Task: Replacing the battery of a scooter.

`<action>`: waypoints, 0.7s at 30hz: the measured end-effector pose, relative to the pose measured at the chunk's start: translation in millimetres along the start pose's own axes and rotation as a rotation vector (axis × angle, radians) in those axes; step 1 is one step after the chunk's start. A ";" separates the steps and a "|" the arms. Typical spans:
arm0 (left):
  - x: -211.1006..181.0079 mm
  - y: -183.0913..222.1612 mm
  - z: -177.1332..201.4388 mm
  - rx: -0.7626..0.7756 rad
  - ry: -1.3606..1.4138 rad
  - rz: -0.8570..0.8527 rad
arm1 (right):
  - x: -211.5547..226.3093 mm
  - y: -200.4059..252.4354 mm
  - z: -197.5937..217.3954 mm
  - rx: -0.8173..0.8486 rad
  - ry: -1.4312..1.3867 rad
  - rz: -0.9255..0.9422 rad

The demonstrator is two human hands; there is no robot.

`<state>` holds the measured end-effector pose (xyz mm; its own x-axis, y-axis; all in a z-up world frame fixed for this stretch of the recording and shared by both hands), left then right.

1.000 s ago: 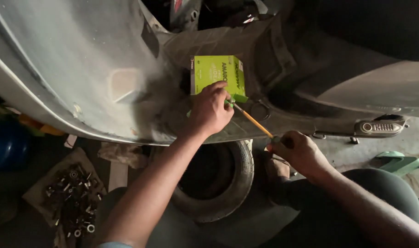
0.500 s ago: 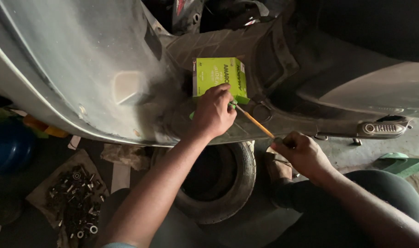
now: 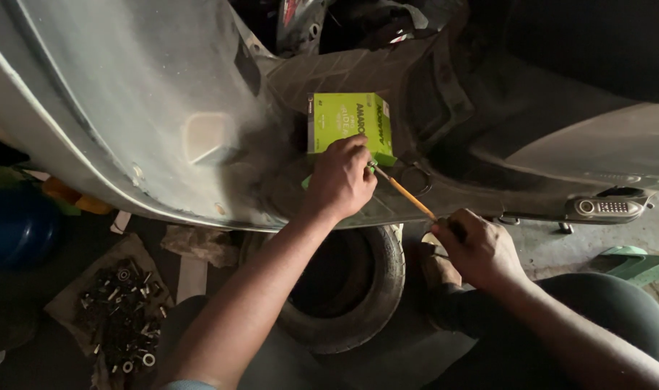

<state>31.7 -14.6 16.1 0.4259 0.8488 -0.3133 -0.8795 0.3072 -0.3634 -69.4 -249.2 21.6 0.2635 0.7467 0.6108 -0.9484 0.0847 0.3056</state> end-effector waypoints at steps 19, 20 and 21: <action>-2.2 4.3 -0.7 -0.058 -0.073 -0.051 | -0.4 3.9 -8.1 -0.165 0.185 0.310; -1.5 5.5 -0.9 -0.056 -0.072 -0.050 | -13.2 -2.4 -9.6 -0.163 0.185 0.309; -1.2 4.6 -1.5 -0.045 -0.070 -0.060 | -26.4 -9.9 -11.7 -0.109 0.055 0.300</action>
<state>27.4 -14.9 13.5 0.4603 0.8578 -0.2286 -0.8418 0.3399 -0.4192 -69.0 -262.0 -6.0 -0.0381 0.7835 0.6202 -0.9964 -0.0769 0.0359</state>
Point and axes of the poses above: each hand's wrist, its own y-axis away from the middle knuckle, its own z-axis out of the back of the hand, x = y × z, the point moved 4 cm from there along -y, towards the middle knuckle, and after that the axes turned 12 degrees about -y, right-handed, at the moved point
